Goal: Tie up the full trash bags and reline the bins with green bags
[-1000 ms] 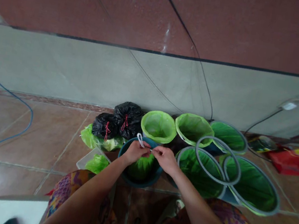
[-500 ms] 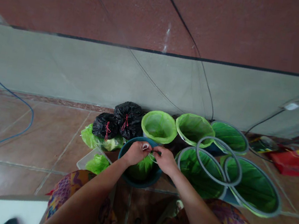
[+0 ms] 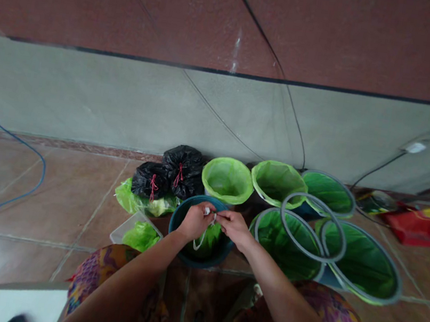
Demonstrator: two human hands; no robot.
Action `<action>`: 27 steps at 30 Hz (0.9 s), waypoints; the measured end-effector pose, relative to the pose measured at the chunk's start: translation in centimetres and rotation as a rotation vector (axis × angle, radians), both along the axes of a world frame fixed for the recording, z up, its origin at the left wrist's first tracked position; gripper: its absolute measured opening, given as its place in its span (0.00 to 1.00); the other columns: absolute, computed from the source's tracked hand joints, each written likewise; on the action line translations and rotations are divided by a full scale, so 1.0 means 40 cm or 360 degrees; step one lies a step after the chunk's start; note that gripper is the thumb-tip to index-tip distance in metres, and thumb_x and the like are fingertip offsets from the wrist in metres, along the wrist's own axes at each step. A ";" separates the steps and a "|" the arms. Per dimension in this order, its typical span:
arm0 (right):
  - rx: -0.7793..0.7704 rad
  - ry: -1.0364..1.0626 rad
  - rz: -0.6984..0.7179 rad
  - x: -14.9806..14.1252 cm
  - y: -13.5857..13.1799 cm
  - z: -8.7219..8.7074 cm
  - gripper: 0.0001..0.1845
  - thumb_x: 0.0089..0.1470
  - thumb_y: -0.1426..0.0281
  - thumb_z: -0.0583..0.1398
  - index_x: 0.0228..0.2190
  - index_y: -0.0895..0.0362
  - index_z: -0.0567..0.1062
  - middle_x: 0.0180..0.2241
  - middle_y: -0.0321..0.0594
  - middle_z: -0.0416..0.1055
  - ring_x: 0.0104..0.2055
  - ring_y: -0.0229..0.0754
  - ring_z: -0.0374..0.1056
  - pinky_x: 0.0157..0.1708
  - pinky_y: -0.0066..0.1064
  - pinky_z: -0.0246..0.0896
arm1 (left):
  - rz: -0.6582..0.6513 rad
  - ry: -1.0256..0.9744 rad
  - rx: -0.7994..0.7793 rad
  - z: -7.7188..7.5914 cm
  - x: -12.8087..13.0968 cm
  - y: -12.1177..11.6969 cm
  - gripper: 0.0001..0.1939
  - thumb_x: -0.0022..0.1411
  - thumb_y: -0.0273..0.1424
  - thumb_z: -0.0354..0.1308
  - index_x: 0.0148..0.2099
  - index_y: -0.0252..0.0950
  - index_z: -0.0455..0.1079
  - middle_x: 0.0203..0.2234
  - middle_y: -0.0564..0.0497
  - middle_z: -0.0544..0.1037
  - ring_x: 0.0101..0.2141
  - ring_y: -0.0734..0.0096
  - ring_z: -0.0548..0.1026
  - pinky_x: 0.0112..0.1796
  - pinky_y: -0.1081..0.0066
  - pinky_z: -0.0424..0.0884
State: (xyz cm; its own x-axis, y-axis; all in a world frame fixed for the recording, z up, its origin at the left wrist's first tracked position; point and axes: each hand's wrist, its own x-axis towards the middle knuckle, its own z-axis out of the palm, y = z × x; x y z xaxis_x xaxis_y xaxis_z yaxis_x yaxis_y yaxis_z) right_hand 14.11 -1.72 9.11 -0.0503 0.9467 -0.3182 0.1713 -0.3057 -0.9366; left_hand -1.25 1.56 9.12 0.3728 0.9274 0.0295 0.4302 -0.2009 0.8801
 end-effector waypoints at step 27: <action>0.0308 -0.1365 0.0520 0.015 -0.032 -0.015 0.38 0.49 0.78 0.57 0.62 0.62 0.58 0.59 0.54 0.61 0.60 0.49 0.61 0.58 0.35 0.54 | -0.0382 0.0902 -0.0310 -0.059 -0.067 0.005 0.45 0.45 0.25 0.62 0.67 0.32 0.54 0.61 0.32 0.62 0.57 0.47 0.68 0.54 0.59 0.66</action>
